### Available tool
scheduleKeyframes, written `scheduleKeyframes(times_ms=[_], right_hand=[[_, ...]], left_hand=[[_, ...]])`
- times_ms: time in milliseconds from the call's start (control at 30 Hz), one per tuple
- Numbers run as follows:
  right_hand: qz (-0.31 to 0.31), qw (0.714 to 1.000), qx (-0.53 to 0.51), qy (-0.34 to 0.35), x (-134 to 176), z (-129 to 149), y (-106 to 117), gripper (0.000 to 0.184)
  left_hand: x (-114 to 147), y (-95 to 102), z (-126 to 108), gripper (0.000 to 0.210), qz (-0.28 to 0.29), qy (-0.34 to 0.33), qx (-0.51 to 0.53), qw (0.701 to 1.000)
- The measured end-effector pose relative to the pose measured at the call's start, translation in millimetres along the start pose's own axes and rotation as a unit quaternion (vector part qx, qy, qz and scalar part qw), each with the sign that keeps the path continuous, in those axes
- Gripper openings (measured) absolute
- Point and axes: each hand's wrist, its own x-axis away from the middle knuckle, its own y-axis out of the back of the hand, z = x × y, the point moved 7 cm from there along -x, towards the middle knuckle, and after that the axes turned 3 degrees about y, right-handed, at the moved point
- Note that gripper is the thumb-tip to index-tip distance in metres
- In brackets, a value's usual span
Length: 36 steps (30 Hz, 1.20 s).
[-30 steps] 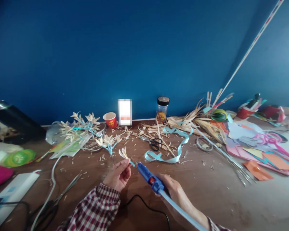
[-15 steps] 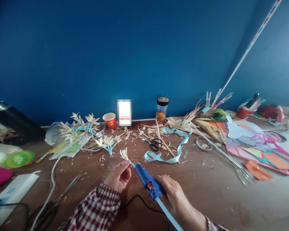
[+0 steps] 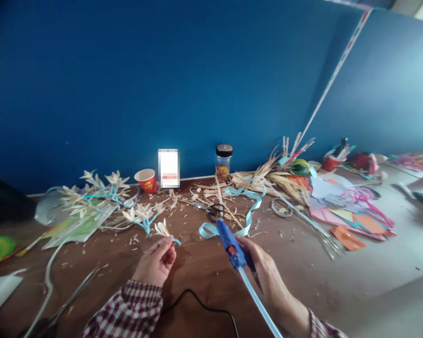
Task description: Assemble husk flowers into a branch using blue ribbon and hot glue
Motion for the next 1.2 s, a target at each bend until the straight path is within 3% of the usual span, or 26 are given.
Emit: scheduleKeyframes(times_ms=[100, 267, 500, 667, 833, 1067, 1200], right_hand=[[-0.033, 0.992, 0.112, -0.051, 1.1, -29.3, 25.5, 0.041], [-0.018, 0.971, 0.228, -0.074, 2.7, -87.0, 59.2, 0.038], [-0.057, 0.965, 0.238, -0.097, 4.4, -140.6, 97.6, 0.04], [-0.09, 0.961, 0.23, -0.121, -7.0, -155.8, 102.6, 0.043], [-0.083, 0.966, 0.213, -0.117, -17.7, -165.3, 94.9, 0.042], [-0.091, 0.973, 0.188, -0.099, -10.4, -147.3, 94.0, 0.035], [-0.15, 0.963, 0.191, -0.12, -4.8, -147.6, 105.9, 0.036]], left_hand=[[2.7, -3.0, 0.4, 0.012, 0.005, -0.006, -0.019, 1.0], [4.4, -5.2, 4.2, 0.012, 0.012, -0.004, -0.037, 0.999], [2.6, -4.9, 5.3, 0.016, 0.016, -0.014, -0.045, 0.999], [1.9, -4.7, 5.3, 0.02, 0.016, -0.016, -0.049, 0.999], [-0.7, -1.7, 5.8, 0.017, 0.009, -0.018, -0.053, 0.998], [-2.2, -0.8, 7.6, 0.016, 0.021, -0.024, -0.052, 0.998], [-0.5, -1.5, 7.7, 0.017, 0.018, -0.025, -0.053, 0.998]])
